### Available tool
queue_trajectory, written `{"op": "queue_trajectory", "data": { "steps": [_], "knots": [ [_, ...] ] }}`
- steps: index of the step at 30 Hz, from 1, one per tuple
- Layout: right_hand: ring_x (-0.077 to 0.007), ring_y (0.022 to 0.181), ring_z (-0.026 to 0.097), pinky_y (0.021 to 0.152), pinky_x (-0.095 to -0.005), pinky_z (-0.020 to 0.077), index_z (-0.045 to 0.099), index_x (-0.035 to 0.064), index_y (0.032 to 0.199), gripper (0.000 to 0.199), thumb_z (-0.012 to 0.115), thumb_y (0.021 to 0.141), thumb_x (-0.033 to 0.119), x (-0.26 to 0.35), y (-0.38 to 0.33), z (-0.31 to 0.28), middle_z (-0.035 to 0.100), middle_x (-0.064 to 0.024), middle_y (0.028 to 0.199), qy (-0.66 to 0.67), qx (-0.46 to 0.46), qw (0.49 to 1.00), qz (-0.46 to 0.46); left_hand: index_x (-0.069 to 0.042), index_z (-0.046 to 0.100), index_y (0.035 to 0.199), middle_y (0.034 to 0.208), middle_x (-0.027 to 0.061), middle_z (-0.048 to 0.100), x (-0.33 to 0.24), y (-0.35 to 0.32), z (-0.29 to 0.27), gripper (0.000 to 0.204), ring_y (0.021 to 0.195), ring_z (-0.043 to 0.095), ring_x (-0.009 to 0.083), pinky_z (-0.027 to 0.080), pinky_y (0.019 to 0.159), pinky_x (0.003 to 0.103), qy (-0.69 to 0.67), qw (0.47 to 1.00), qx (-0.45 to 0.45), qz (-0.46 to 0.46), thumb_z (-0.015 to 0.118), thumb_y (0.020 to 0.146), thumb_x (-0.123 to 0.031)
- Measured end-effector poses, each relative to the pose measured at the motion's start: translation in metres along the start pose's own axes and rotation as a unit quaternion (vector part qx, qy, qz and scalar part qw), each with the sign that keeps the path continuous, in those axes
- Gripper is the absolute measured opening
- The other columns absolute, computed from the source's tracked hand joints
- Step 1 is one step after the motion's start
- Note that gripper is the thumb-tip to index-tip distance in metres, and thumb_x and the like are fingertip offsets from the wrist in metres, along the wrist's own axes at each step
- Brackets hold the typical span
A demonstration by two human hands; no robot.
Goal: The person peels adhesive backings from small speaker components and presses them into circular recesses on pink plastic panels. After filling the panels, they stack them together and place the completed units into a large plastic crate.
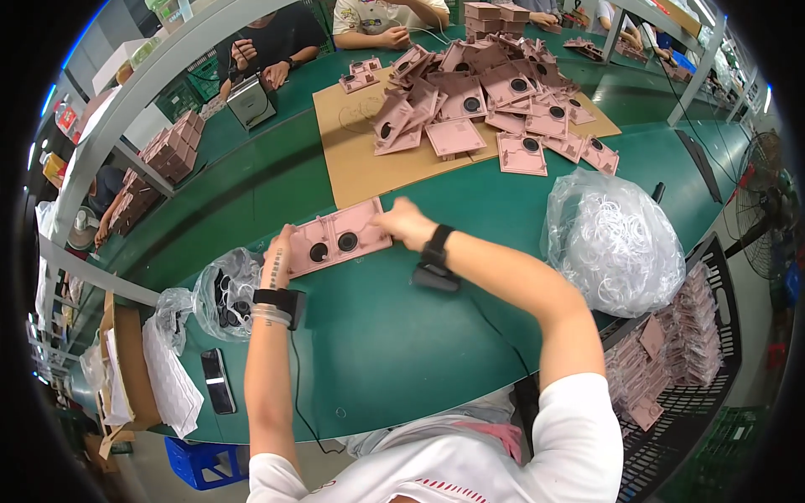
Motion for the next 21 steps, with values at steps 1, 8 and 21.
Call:
{"op": "queue_trajectory", "data": {
  "steps": [1, 8, 21],
  "knots": [
    [-0.0168, 0.065, 0.059, 0.060, -0.0299, 0.0473, 0.063, -0.0062, 0.094, 0.033, 0.071, 0.074, 0.019, -0.008, 0.003, 0.023, 0.063, -0.0094, 0.076, 0.003, 0.056, 0.998, 0.019, 0.003, 0.054, 0.121, 0.127, 0.0182, 0.051, 0.006, 0.000, -0.004, 0.057, 0.116, 0.049, 0.0258, 0.039, 0.094, 0.032, 0.000, 1.000, -0.003, 0.000, 0.044, 0.090, -0.043],
    [-0.0117, 0.073, 0.059, 0.065, -0.0277, 0.0479, 0.065, -0.0031, 0.099, 0.029, 0.069, 0.078, 0.017, 0.037, -0.025, 0.079, 0.065, -0.0062, 0.085, 0.061, 0.179, 0.982, -0.014, -0.003, 0.043, 0.133, 0.127, 0.0186, 0.051, 0.064, 0.002, -0.018, 0.069, 0.118, 0.048, 0.0297, 0.038, 0.097, 0.036, -0.326, 0.945, 0.009, 0.025, 0.044, 0.088, -0.055],
    [-0.0141, 0.091, 0.061, 0.079, -0.0273, 0.0500, 0.058, 0.0014, 0.113, 0.034, 0.066, 0.083, 0.017, 0.063, -0.061, 0.076, 0.063, -0.0060, 0.104, 0.290, 0.237, 0.916, -0.141, -0.007, 0.045, 0.130, 0.123, 0.0155, 0.052, -0.017, -0.109, 0.004, 0.065, 0.115, 0.049, 0.0296, 0.034, 0.096, 0.048, -0.531, 0.830, 0.168, 0.000, 0.043, 0.088, -0.058]
  ]
}}
Point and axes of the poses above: each hand's wrist, its own y-axis towards the middle knuckle, its own z-axis out of the palm, x = y × z, the point moved 10 cm from there along y, towards the middle knuckle
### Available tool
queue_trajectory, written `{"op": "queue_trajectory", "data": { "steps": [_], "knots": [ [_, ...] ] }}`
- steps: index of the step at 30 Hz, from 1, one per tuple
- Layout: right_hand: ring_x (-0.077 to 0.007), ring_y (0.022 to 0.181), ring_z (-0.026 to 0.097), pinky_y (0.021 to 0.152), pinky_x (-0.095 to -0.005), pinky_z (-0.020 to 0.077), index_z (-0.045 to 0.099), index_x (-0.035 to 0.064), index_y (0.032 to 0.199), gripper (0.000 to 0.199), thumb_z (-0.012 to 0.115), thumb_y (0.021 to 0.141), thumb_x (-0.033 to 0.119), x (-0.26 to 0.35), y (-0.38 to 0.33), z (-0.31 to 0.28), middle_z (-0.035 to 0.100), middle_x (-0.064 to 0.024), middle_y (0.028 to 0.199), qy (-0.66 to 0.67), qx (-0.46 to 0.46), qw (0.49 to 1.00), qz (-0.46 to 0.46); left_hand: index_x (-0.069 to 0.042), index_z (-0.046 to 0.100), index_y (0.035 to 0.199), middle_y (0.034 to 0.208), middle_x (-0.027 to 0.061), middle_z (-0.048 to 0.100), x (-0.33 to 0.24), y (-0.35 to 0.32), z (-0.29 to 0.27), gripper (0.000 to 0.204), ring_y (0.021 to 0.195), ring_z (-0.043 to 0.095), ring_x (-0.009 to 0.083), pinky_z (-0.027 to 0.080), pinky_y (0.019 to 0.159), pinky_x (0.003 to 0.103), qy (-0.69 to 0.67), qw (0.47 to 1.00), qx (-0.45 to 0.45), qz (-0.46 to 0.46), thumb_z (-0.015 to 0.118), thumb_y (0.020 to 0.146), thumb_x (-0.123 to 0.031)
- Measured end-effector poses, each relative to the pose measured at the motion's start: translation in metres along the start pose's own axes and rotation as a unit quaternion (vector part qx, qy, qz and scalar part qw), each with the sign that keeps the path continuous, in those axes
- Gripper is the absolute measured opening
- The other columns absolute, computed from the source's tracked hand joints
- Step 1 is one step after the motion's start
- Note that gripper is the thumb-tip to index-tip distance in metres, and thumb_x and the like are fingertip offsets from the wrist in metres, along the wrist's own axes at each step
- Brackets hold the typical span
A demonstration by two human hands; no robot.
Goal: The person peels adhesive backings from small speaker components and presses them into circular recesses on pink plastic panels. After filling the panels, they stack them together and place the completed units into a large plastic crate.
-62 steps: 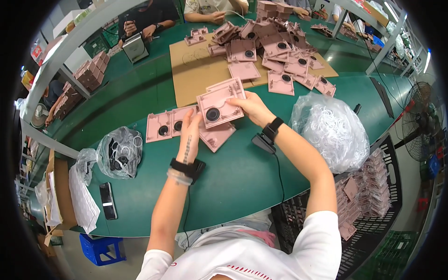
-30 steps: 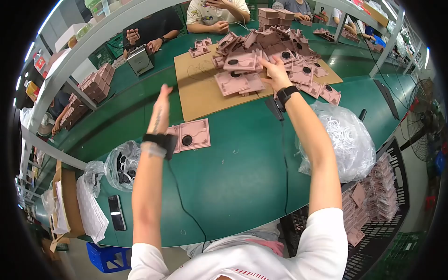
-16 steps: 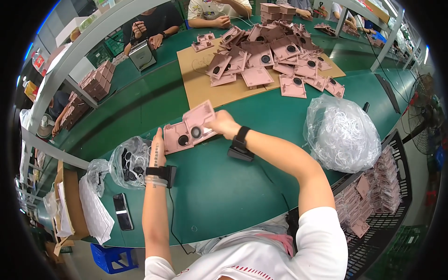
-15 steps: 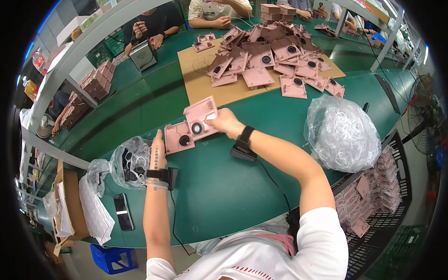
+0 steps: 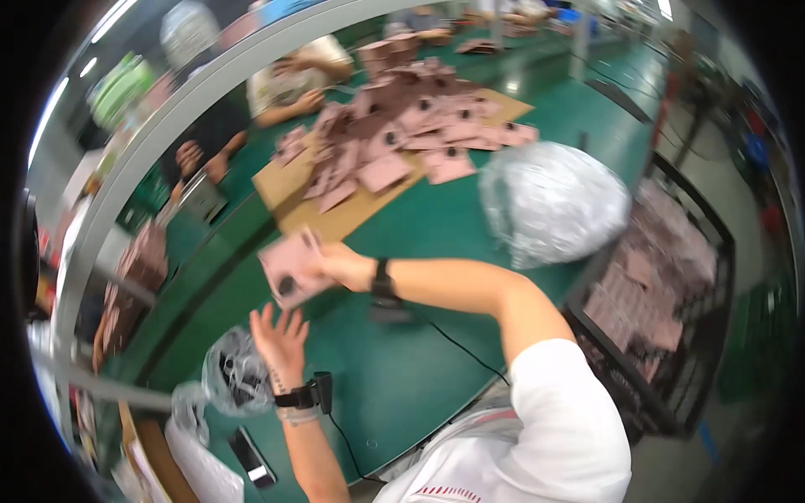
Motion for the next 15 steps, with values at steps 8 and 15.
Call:
{"op": "queue_trajectory", "data": {
  "steps": [8, 15],
  "knots": [
    [-0.0406, 0.125, 0.038, 0.093, -0.0532, 0.0431, 0.024, 0.0076, 0.141, 0.068, 0.059, 0.089, 0.032, 0.226, -0.117, -0.069, 0.015, -0.0293, 0.145, -0.014, -0.177, 0.984, -0.015, -0.004, 0.051, 0.122, 0.114, 0.0112, 0.059, 0.045, -0.046, 0.116, 0.045, 0.103, 0.057, 0.0198, 0.042, 0.087, 0.028, 0.192, 0.946, 0.259, -0.026, 0.047, 0.094, -0.039],
    [-0.0346, 0.104, 0.057, 0.087, -0.0411, 0.0500, 0.043, 0.0029, 0.130, 0.050, 0.057, 0.090, 0.029, 0.436, -0.506, -0.080, 0.050, -0.0241, 0.124, -0.663, -0.530, 0.528, 0.019, -0.002, 0.058, 0.109, 0.100, 0.0079, 0.063, 0.160, -0.139, 0.225, 0.025, 0.089, 0.060, 0.0171, 0.045, 0.079, 0.024, 0.343, 0.833, 0.428, -0.075, 0.051, 0.094, -0.021]
  ]
}}
Point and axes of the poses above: each hand's wrist, its own y-axis towards the middle knuckle, its own z-axis out of the palm, x = y × z, the point moved 10 cm from there along y, towards the middle knuckle
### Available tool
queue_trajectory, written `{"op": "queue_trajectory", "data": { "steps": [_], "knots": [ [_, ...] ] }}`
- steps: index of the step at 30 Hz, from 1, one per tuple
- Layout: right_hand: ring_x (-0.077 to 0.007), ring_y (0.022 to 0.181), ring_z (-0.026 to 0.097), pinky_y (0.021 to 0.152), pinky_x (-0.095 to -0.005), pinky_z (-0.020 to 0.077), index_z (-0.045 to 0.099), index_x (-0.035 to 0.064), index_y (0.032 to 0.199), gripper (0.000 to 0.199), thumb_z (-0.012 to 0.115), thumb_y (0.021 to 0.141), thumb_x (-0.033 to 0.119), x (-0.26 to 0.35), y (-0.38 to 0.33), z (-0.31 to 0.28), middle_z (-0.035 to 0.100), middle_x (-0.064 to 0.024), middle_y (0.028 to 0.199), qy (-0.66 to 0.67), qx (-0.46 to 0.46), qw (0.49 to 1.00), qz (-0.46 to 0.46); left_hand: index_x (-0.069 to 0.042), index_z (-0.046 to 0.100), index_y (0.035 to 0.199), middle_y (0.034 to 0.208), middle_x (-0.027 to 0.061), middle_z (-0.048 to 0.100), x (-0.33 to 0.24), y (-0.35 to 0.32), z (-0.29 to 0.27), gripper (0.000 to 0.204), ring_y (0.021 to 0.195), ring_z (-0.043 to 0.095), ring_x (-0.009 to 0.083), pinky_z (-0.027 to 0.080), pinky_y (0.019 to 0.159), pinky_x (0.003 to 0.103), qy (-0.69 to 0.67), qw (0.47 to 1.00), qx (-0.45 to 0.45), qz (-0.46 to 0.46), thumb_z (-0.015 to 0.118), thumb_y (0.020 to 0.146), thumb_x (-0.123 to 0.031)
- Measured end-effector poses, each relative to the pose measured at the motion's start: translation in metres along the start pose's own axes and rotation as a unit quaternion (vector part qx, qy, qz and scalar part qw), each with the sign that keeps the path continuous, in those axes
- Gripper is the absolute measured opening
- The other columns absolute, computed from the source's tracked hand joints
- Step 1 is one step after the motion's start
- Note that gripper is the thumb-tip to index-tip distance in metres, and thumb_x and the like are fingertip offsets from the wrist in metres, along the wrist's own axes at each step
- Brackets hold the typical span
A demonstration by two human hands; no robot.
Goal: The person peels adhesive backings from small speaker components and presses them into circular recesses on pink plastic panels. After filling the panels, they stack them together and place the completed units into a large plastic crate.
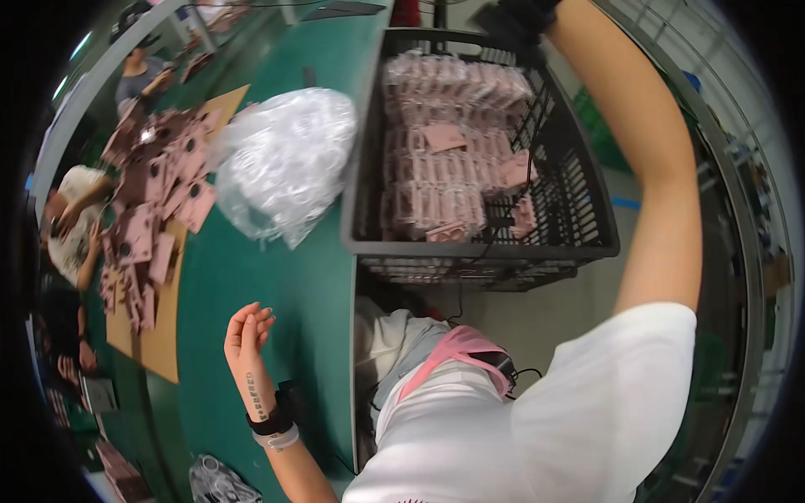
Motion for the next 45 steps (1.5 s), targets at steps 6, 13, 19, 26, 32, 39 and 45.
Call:
{"op": "queue_trajectory", "data": {
  "steps": [6, 13, 19, 26, 32, 39, 45],
  "knots": [
    [-0.0304, 0.098, 0.061, 0.085, -0.0385, 0.0497, 0.063, 0.0023, 0.108, 0.042, 0.064, 0.071, 0.021, -0.279, -0.066, 0.112, 0.064, -0.0182, 0.105, -0.249, 0.193, 0.944, 0.099, 0.003, 0.059, 0.097, 0.091, 0.0091, 0.062, -0.027, -0.004, 0.107, 0.012, 0.081, 0.060, 0.0170, 0.047, 0.078, 0.026, 0.223, 0.955, 0.036, 0.194, 0.051, 0.091, -0.004],
    [-0.0321, 0.096, 0.061, 0.085, -0.0393, 0.0482, 0.057, 0.0047, 0.115, 0.049, 0.069, 0.073, 0.027, -0.437, -0.206, 0.341, 0.063, -0.0194, 0.104, -0.066, 0.409, 0.872, 0.259, 0.004, 0.060, 0.094, 0.088, 0.0133, 0.062, -0.003, -0.006, 0.132, 0.012, 0.082, 0.060, 0.0214, 0.047, 0.076, 0.029, 0.319, 0.936, 0.061, 0.135, 0.051, 0.086, 0.002],
    [-0.0315, 0.102, 0.056, 0.085, -0.0392, 0.0458, 0.054, 0.0055, 0.114, 0.048, 0.072, 0.073, 0.020, -0.462, -0.188, 0.352, 0.054, -0.0235, 0.105, -0.056, 0.078, 0.961, 0.259, 0.006, 0.058, 0.096, 0.088, 0.0088, 0.061, 0.023, -0.005, 0.112, 0.014, 0.082, 0.057, 0.0150, 0.045, 0.080, 0.026, 0.248, 0.968, -0.037, -0.018, 0.048, 0.093, -0.005],
    [-0.0314, 0.100, 0.056, 0.082, -0.0366, 0.0465, 0.060, 0.0063, 0.104, 0.037, 0.074, 0.072, 0.020, -0.451, -0.200, 0.373, 0.055, -0.0161, 0.106, 0.015, -0.029, 0.963, 0.269, 0.005, 0.057, 0.098, 0.089, 0.0082, 0.061, 0.041, -0.002, 0.111, 0.016, 0.083, 0.056, 0.0139, 0.044, 0.081, 0.026, 0.219, 0.973, -0.058, -0.045, 0.048, 0.095, -0.008],
    [-0.0245, 0.076, 0.064, 0.069, -0.0322, 0.0499, 0.069, 0.0043, 0.085, 0.019, 0.074, 0.073, 0.018, -0.477, -0.197, 0.377, 0.066, -0.0110, 0.084, 0.096, -0.025, 0.939, 0.329, 0.005, 0.057, 0.099, 0.088, 0.0080, 0.060, 0.044, -0.003, 0.113, 0.016, 0.083, 0.056, 0.0138, 0.044, 0.081, 0.026, 0.205, 0.978, -0.033, -0.025, 0.048, 0.095, -0.007],
    [-0.0142, 0.065, 0.063, 0.060, -0.0266, 0.0485, 0.070, 0.0028, 0.076, 0.013, 0.077, 0.068, 0.011, -0.349, -0.179, 0.346, 0.066, -0.0088, 0.072, 0.221, 0.334, 0.872, 0.281, 0.004, 0.060, 0.096, 0.088, 0.0131, 0.063, -0.015, -0.014, 0.119, 0.012, 0.079, 0.060, 0.0208, 0.047, 0.075, 0.030, 0.252, 0.959, -0.076, 0.103, 0.053, 0.088, -0.001],
    [-0.0143, 0.066, 0.061, 0.061, -0.0270, 0.0471, 0.070, 0.0037, 0.074, 0.012, 0.078, 0.067, 0.009, -0.201, -0.127, 0.251, 0.061, -0.0059, 0.069, 0.218, 0.309, 0.922, 0.084, 0.002, 0.060, 0.101, 0.093, 0.0158, 0.064, -0.066, -0.016, 0.196, 0.025, 0.079, 0.061, 0.0293, 0.049, 0.074, 0.035, 0.281, 0.917, 0.109, 0.262, 0.066, 0.077, -0.001]
  ]
}}
Point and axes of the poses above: each hand's wrist, its own y-axis towards the middle knuckle, its own z-axis out of the palm, x = y × z, the point moved 10 cm from there along y, towards the middle knuckle
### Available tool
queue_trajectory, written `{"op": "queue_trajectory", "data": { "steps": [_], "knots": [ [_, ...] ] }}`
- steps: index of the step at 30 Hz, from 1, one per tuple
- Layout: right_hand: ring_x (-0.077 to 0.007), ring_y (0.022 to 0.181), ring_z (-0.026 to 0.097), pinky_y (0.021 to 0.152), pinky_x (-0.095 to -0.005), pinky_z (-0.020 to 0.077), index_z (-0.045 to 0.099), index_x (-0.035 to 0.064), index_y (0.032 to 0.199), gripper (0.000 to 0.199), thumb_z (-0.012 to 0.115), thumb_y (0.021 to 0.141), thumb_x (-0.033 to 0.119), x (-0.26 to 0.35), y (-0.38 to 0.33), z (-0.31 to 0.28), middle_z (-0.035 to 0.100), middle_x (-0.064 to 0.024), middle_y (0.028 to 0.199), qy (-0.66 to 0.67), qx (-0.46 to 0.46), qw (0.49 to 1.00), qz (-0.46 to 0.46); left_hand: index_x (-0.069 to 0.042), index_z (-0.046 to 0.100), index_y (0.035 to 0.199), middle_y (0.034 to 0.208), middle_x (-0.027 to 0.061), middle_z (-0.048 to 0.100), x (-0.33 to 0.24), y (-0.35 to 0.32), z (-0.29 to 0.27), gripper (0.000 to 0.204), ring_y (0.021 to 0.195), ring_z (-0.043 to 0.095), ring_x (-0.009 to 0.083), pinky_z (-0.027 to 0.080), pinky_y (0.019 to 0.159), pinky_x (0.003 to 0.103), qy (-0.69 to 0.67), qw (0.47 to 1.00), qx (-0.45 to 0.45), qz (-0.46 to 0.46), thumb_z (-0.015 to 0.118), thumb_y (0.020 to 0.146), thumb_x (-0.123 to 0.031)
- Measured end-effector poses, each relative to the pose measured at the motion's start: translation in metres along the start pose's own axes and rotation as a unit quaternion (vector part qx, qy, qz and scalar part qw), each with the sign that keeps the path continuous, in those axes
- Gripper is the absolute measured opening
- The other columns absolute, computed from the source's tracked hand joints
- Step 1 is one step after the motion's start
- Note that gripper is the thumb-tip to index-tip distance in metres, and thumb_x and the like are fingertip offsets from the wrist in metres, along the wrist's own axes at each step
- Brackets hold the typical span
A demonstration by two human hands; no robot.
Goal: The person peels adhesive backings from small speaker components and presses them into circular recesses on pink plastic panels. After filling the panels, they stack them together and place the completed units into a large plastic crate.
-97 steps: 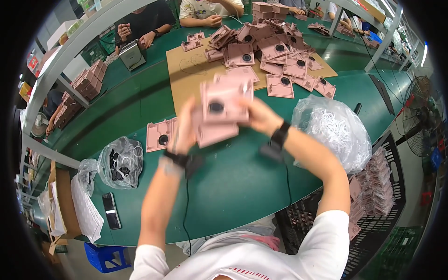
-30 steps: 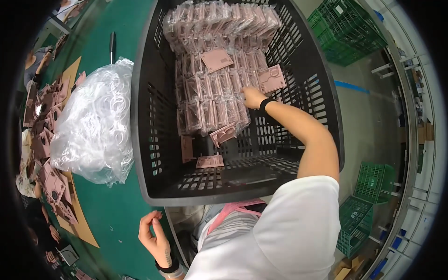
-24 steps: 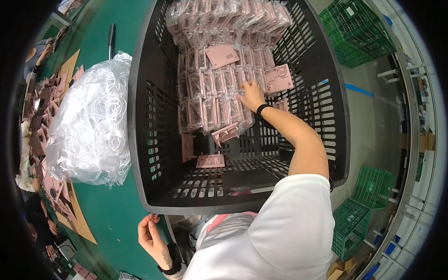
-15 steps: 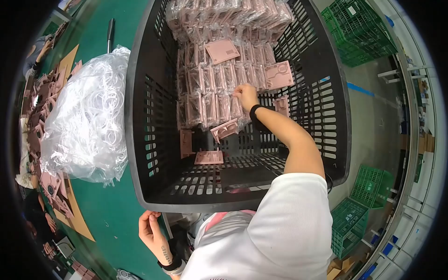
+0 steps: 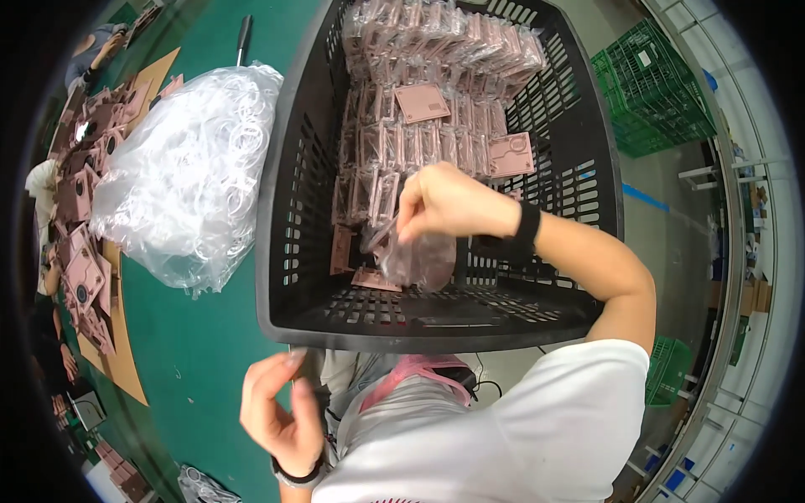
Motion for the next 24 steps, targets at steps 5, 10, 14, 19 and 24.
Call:
{"op": "queue_trajectory", "data": {
  "steps": [5, 10, 14, 19, 24],
  "knots": [
    [-0.0134, 0.072, 0.060, 0.063, -0.0264, 0.0470, 0.070, 0.0041, 0.074, 0.007, 0.075, 0.070, 0.007, 0.116, -0.026, 0.036, 0.062, -0.0051, 0.074, 0.111, 0.069, 0.983, -0.126, 0.000, 0.047, 0.126, 0.098, 0.0170, 0.065, -0.015, 0.027, 0.026, 0.062, 0.088, 0.064, 0.0337, 0.050, 0.080, 0.038, -0.083, 0.991, -0.098, 0.023, 0.071, 0.069, 0.001],
    [-0.0119, 0.079, 0.061, 0.068, -0.0265, 0.0499, 0.068, 0.0026, 0.093, 0.017, 0.071, 0.077, 0.007, 0.133, -0.024, 0.024, 0.065, -0.0060, 0.090, 0.232, 0.108, 0.943, -0.214, 0.006, 0.056, 0.115, 0.098, 0.0173, 0.066, 0.015, 0.034, 0.053, 0.033, 0.090, 0.063, 0.0221, 0.048, 0.081, 0.030, -0.064, 0.995, 0.032, -0.076, 0.055, 0.082, 0.004],
    [-0.0147, 0.090, 0.062, 0.077, -0.0287, 0.0520, 0.057, 0.0011, 0.113, 0.028, 0.060, 0.087, 0.012, -0.010, 0.027, -0.033, 0.062, -0.0063, 0.107, 0.246, -0.055, 0.968, 0.004, 0.005, 0.060, 0.106, 0.100, 0.0154, 0.064, 0.027, 0.012, -0.032, 0.025, 0.083, 0.063, 0.0233, 0.051, 0.076, 0.032, 0.018, 0.963, -0.259, -0.076, 0.055, 0.082, -0.001],
    [-0.0265, 0.090, 0.065, 0.077, -0.0347, 0.0504, 0.064, 0.0032, 0.104, 0.033, 0.065, 0.072, 0.011, -0.241, 0.052, 0.021, 0.068, -0.0176, 0.091, -0.147, 0.038, 0.966, 0.210, 0.001, 0.054, 0.117, 0.110, 0.0152, 0.060, -0.011, -0.043, -0.121, 0.029, 0.100, 0.057, 0.0225, 0.047, 0.088, 0.033, 0.387, 0.845, -0.352, 0.116, 0.051, 0.092, -0.013],
    [-0.0313, 0.085, 0.064, 0.074, -0.0385, 0.0498, 0.066, 0.0019, 0.093, 0.027, 0.064, 0.066, 0.006, -0.303, 0.067, 0.052, 0.067, -0.0192, 0.087, -0.140, -0.174, 0.956, 0.192, 0.000, 0.054, 0.117, 0.110, 0.0153, 0.060, 0.027, -0.061, -0.146, 0.029, 0.101, 0.057, 0.0224, 0.047, 0.088, 0.033, 0.360, 0.856, -0.365, 0.069, 0.051, 0.092, -0.013]
  ]
}}
Point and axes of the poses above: each hand's wrist, its own y-axis towards the middle knuckle, its own z-axis out of the palm, x = y × z, the point moved 10 cm from there along y, towards the middle knuckle
